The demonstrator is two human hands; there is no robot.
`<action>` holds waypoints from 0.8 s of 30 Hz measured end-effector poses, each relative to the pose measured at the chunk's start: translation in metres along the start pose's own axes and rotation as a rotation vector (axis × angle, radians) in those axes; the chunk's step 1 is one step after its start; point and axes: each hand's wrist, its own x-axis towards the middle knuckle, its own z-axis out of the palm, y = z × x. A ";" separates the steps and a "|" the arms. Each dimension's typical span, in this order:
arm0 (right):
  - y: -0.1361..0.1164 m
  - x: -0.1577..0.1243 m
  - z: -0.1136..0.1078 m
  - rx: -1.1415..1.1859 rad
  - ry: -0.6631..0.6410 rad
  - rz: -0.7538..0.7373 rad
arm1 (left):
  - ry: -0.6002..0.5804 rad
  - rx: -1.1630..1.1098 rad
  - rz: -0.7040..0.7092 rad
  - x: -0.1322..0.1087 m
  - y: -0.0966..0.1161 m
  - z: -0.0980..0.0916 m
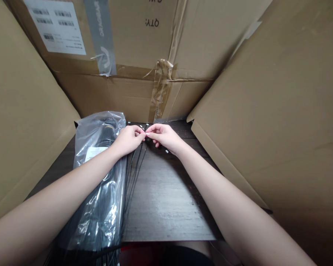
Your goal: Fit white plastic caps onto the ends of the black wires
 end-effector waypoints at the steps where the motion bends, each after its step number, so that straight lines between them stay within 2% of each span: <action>1: 0.000 0.000 0.000 0.006 -0.003 -0.006 | -0.001 0.003 -0.003 0.000 0.000 0.000; 24: 0.002 0.000 -0.001 -0.005 -0.029 -0.030 | -0.010 -0.011 0.018 0.000 -0.003 0.000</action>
